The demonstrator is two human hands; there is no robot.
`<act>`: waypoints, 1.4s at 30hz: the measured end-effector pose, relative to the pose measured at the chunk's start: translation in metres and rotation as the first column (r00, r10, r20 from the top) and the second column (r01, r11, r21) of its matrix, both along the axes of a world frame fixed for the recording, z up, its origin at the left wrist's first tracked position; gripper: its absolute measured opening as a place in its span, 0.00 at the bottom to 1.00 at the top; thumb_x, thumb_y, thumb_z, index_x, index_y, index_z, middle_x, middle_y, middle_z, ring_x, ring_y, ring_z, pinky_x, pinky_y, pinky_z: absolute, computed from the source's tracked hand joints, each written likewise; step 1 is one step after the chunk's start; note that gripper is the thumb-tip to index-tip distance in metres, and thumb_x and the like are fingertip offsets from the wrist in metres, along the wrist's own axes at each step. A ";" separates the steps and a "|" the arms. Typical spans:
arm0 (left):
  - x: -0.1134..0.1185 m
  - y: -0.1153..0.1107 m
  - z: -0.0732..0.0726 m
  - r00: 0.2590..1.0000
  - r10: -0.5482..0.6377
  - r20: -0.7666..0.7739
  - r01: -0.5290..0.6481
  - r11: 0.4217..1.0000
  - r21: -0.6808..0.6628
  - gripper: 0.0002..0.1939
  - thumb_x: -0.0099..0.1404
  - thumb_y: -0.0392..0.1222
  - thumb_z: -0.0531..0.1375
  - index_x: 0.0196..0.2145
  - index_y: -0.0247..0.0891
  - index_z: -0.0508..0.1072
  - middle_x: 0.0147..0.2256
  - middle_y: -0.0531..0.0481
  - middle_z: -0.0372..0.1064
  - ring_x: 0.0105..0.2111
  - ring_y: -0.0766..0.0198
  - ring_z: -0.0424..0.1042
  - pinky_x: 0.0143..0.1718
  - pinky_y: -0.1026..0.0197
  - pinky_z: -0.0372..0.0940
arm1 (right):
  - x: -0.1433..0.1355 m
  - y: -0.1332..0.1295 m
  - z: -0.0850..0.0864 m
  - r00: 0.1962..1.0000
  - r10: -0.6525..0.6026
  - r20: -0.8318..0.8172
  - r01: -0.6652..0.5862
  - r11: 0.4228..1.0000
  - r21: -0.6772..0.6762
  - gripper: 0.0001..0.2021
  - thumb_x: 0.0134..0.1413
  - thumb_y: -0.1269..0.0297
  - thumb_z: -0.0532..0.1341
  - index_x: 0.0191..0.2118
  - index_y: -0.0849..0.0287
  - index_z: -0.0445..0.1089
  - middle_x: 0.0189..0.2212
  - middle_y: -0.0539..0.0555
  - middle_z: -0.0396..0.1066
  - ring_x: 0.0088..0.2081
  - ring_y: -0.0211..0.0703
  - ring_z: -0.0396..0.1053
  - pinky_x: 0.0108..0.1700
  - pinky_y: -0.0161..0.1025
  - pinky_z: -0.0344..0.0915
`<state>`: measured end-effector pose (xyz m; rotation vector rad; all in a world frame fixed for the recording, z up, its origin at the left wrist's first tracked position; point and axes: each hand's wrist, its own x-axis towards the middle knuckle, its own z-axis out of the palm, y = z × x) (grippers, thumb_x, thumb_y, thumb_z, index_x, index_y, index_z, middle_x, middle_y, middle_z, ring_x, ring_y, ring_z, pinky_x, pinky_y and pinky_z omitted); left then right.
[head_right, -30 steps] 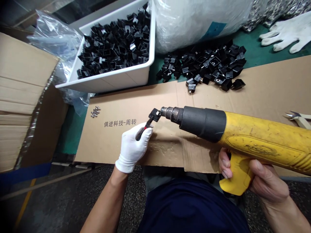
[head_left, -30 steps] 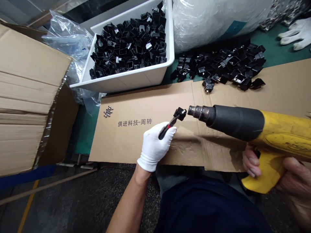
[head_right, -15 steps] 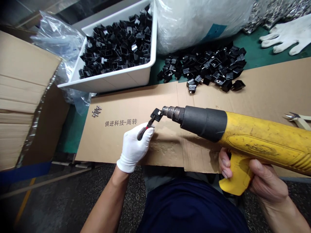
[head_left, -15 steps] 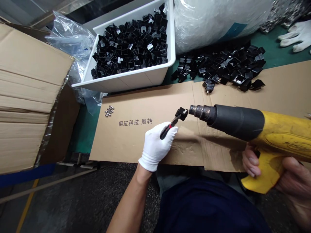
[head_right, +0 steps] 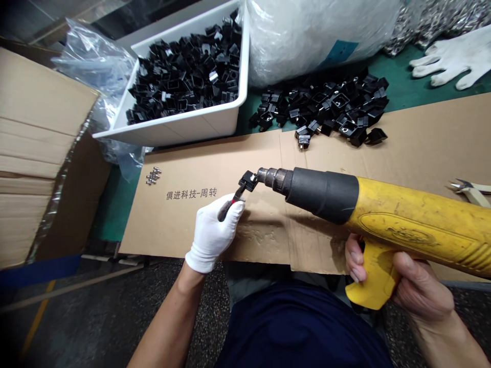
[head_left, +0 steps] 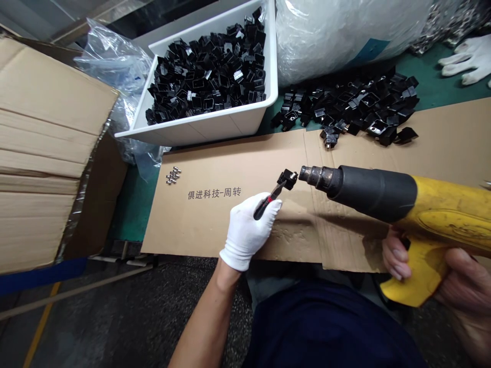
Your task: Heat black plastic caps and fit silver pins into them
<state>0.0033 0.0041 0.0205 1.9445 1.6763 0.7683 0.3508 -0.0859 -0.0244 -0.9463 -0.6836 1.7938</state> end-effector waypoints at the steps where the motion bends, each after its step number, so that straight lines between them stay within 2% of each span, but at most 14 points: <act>1: 0.000 0.000 0.000 1.000 0.001 -0.001 -0.001 1.000 -0.001 0.16 0.75 0.52 0.59 0.40 0.38 0.78 0.31 0.51 0.77 0.30 0.65 0.73 0.38 0.63 0.67 | -0.001 0.000 0.001 1.000 -0.003 -0.003 0.003 1.000 -0.001 0.29 0.60 0.42 0.59 0.60 0.55 0.67 0.34 0.58 0.68 0.29 0.50 0.65 0.29 0.48 0.67; 9: -0.001 0.000 0.000 1.000 0.001 -0.011 -0.002 1.000 -0.010 0.15 0.75 0.52 0.58 0.41 0.39 0.79 0.33 0.51 0.78 0.31 0.64 0.73 0.38 0.62 0.66 | -0.003 0.005 0.003 0.999 0.032 0.005 -0.032 0.998 0.051 0.27 0.62 0.43 0.57 0.58 0.56 0.70 0.33 0.58 0.68 0.28 0.50 0.66 0.28 0.48 0.69; 18: -0.001 0.000 0.001 1.000 0.023 0.018 -0.022 0.999 -0.029 0.15 0.75 0.52 0.58 0.42 0.39 0.78 0.34 0.49 0.79 0.33 0.61 0.76 0.42 0.61 0.69 | -0.003 0.002 0.001 0.998 0.036 -0.049 -0.035 0.999 0.022 0.25 0.63 0.45 0.60 0.58 0.54 0.70 0.35 0.57 0.70 0.30 0.49 0.67 0.31 0.46 0.70; 22: 0.000 -0.003 -0.003 0.999 0.050 0.010 -0.050 0.999 -0.015 0.15 0.75 0.51 0.56 0.40 0.39 0.75 0.33 0.48 0.76 0.33 0.60 0.74 0.41 0.58 0.69 | -0.004 0.000 0.000 0.997 0.025 -0.074 -0.027 0.999 -0.020 0.23 0.62 0.44 0.59 0.54 0.54 0.72 0.36 0.56 0.68 0.30 0.48 0.66 0.32 0.45 0.68; 24: 0.003 -0.007 -0.009 0.996 0.088 0.019 -0.088 0.996 0.014 0.14 0.76 0.50 0.53 0.41 0.40 0.72 0.34 0.48 0.73 0.34 0.59 0.73 0.40 0.58 0.68 | -0.003 0.000 -0.002 0.996 0.024 -0.083 -0.026 0.999 -0.028 0.23 0.62 0.43 0.58 0.52 0.54 0.73 0.35 0.56 0.68 0.30 0.48 0.65 0.32 0.46 0.68; 28: 0.012 -0.017 -0.024 0.986 0.166 0.023 -0.167 0.981 0.095 0.10 0.76 0.47 0.50 0.42 0.41 0.67 0.34 0.49 0.68 0.32 0.60 0.69 0.37 0.57 0.67 | 0.004 0.000 -0.011 0.985 0.147 -0.090 -0.146 0.989 0.023 0.25 0.63 0.40 0.54 0.47 0.56 0.75 0.33 0.59 0.68 0.30 0.50 0.65 0.34 0.49 0.69; 32: 0.020 -0.023 -0.036 0.989 0.146 -0.024 -0.139 0.973 0.185 0.08 0.74 0.46 0.55 0.45 0.41 0.67 0.38 0.47 0.68 0.35 0.57 0.70 0.38 0.56 0.68 | 0.006 -0.002 -0.020 0.984 0.131 -0.120 -0.130 0.991 0.023 0.25 0.65 0.41 0.53 0.50 0.55 0.75 0.36 0.61 0.70 0.30 0.51 0.67 0.34 0.50 0.70; 37: 0.025 -0.023 -0.038 0.982 0.186 -0.030 -0.164 0.921 0.355 0.12 0.71 0.42 0.62 0.49 0.39 0.68 0.40 0.46 0.67 0.39 0.57 0.71 0.42 0.54 0.69 | -0.004 -0.001 -0.014 0.990 0.088 -0.113 -0.086 0.996 0.027 0.25 0.65 0.41 0.54 0.45 0.57 0.77 0.32 0.60 0.70 0.29 0.49 0.66 0.33 0.47 0.69; 39: 0.027 -0.021 -0.038 0.976 0.217 -0.032 -0.189 0.904 0.384 0.12 0.70 0.41 0.63 0.49 0.40 0.68 0.39 0.47 0.68 0.38 0.58 0.72 0.41 0.56 0.69 | -0.005 0.002 -0.011 0.991 0.080 -0.103 -0.076 0.996 0.046 0.25 0.65 0.41 0.54 0.44 0.57 0.76 0.31 0.59 0.70 0.28 0.48 0.65 0.31 0.47 0.68; 42: 0.030 -0.018 -0.038 0.968 0.244 -0.063 -0.202 0.901 0.385 0.11 0.70 0.42 0.64 0.47 0.40 0.69 0.37 0.49 0.68 0.36 0.59 0.72 0.39 0.57 0.68 | -0.004 0.006 -0.008 0.988 0.132 -0.083 -0.127 0.990 0.067 0.24 0.65 0.40 0.55 0.45 0.56 0.76 0.32 0.59 0.70 0.28 0.49 0.66 0.31 0.47 0.67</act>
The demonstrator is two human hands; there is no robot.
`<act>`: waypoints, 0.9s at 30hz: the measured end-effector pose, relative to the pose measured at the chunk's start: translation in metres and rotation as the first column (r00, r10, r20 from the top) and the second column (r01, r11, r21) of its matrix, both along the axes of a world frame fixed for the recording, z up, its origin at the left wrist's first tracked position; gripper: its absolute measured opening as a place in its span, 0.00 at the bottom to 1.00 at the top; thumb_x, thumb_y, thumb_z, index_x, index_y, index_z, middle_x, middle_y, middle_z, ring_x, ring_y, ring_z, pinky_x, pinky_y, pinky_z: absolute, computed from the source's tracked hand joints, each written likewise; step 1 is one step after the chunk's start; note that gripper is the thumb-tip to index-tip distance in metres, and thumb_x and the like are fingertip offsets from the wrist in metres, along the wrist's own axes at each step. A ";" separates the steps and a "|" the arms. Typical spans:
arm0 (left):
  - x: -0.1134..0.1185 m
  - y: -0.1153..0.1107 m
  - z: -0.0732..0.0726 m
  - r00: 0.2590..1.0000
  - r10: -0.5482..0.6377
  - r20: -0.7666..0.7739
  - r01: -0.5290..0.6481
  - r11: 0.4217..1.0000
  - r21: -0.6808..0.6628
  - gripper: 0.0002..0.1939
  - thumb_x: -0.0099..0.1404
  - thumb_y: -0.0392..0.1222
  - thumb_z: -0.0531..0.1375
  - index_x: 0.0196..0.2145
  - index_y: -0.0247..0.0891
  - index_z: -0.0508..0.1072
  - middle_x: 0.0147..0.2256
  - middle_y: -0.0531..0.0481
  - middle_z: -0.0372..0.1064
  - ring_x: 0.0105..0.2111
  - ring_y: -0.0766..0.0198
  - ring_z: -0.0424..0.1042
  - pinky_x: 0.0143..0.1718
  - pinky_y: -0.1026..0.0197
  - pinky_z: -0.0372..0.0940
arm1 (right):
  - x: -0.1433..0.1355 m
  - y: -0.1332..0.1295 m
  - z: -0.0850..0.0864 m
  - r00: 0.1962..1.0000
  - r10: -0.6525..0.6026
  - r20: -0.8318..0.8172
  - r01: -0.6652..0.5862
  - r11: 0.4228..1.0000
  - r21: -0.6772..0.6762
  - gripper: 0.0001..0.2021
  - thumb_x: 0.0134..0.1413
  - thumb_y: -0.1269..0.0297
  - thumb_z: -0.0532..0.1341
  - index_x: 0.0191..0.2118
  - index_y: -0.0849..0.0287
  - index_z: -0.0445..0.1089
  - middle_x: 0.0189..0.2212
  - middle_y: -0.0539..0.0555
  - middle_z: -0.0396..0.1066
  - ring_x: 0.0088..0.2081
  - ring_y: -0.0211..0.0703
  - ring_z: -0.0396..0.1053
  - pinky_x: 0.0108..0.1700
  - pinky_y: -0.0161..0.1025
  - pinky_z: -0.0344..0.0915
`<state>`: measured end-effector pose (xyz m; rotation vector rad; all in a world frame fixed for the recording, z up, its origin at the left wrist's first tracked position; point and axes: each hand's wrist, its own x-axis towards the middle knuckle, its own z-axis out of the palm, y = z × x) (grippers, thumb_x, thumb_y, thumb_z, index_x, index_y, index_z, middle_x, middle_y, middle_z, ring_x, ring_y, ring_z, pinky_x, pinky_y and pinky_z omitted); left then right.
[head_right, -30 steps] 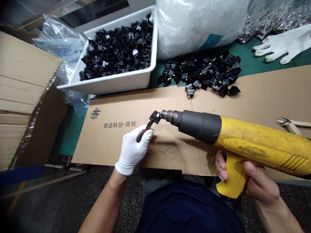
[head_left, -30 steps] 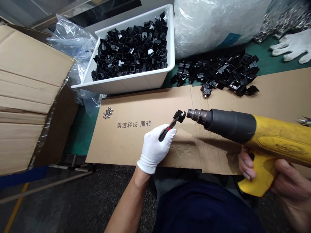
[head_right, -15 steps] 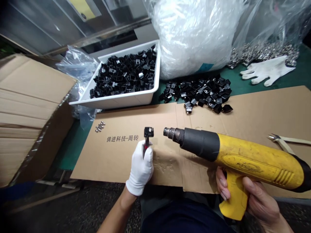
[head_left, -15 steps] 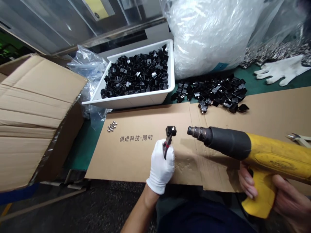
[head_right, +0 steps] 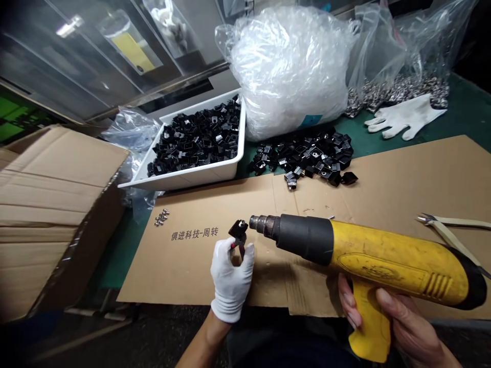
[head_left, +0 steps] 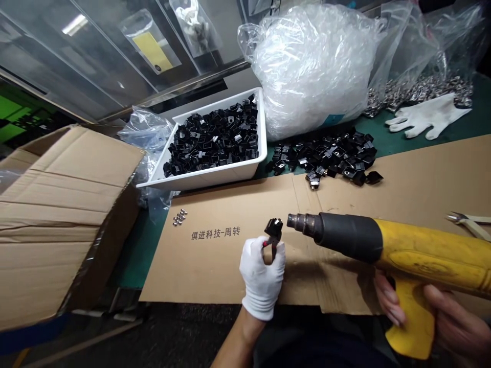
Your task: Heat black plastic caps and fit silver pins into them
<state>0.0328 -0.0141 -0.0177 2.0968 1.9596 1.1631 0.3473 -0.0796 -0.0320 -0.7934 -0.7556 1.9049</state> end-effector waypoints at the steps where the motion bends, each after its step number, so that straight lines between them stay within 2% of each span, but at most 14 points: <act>1: 0.001 0.000 0.000 1.000 0.006 -0.013 -0.006 1.000 -0.003 0.10 0.70 0.43 0.64 0.46 0.40 0.69 0.37 0.49 0.68 0.35 0.60 0.72 0.38 0.58 0.68 | 0.001 0.001 0.001 1.000 0.019 0.007 -0.019 1.000 0.001 0.25 0.65 0.40 0.54 0.45 0.56 0.75 0.32 0.59 0.70 0.29 0.50 0.66 0.32 0.48 0.67; 3: 0.002 0.001 -0.001 0.999 0.014 -0.036 -0.014 1.000 -0.001 0.10 0.70 0.44 0.64 0.46 0.40 0.69 0.36 0.49 0.68 0.34 0.60 0.71 0.37 0.58 0.67 | 0.001 0.001 0.003 0.999 0.036 0.012 -0.036 0.999 -0.001 0.24 0.65 0.40 0.54 0.47 0.55 0.75 0.32 0.59 0.70 0.30 0.51 0.66 0.33 0.49 0.68; 8: 0.003 0.001 -0.002 0.998 0.021 -0.051 -0.021 1.000 0.014 0.10 0.70 0.44 0.65 0.45 0.40 0.70 0.36 0.49 0.68 0.34 0.60 0.71 0.37 0.58 0.66 | -0.003 -0.002 0.007 0.997 -0.072 0.014 0.073 0.996 -0.058 0.22 0.64 0.43 0.56 0.46 0.55 0.76 0.34 0.59 0.70 0.29 0.49 0.66 0.31 0.48 0.68; 11: 0.004 0.001 -0.002 0.997 0.034 -0.067 -0.033 0.999 0.018 0.10 0.70 0.45 0.64 0.45 0.40 0.70 0.36 0.49 0.68 0.34 0.60 0.71 0.38 0.58 0.66 | -0.001 -0.001 0.007 0.998 -0.058 -0.004 0.058 0.998 -0.036 0.22 0.63 0.42 0.57 0.46 0.55 0.76 0.33 0.59 0.70 0.28 0.48 0.66 0.30 0.48 0.68; 15: 0.005 0.000 -0.002 0.997 0.043 -0.069 -0.043 0.999 0.008 0.11 0.70 0.47 0.64 0.45 0.39 0.70 0.36 0.49 0.67 0.35 0.59 0.70 0.39 0.57 0.66 | 0.005 0.000 0.005 1.000 -0.008 0.008 0.008 1.000 -0.023 0.23 0.63 0.42 0.57 0.52 0.53 0.73 0.34 0.58 0.70 0.28 0.49 0.67 0.30 0.49 0.69; 20: 0.006 0.000 -0.004 0.996 0.055 -0.073 -0.056 0.998 -0.015 0.12 0.70 0.49 0.64 0.44 0.39 0.71 0.35 0.48 0.67 0.34 0.59 0.69 0.39 0.57 0.66 | 0.003 -0.002 0.008 0.996 -0.083 0.017 0.084 0.994 -0.065 0.25 0.63 0.42 0.57 0.58 0.50 0.69 0.33 0.56 0.69 0.27 0.48 0.65 0.29 0.47 0.67; 27: 0.007 0.000 -0.003 0.994 0.068 -0.081 -0.069 0.997 -0.019 0.12 0.70 0.50 0.64 0.43 0.39 0.72 0.34 0.48 0.68 0.33 0.59 0.69 0.38 0.58 0.65 | 0.003 -0.004 0.004 0.994 -0.111 -0.006 0.111 0.991 -0.072 0.26 0.60 0.43 0.59 0.57 0.52 0.70 0.32 0.56 0.69 0.25 0.49 0.65 0.27 0.47 0.67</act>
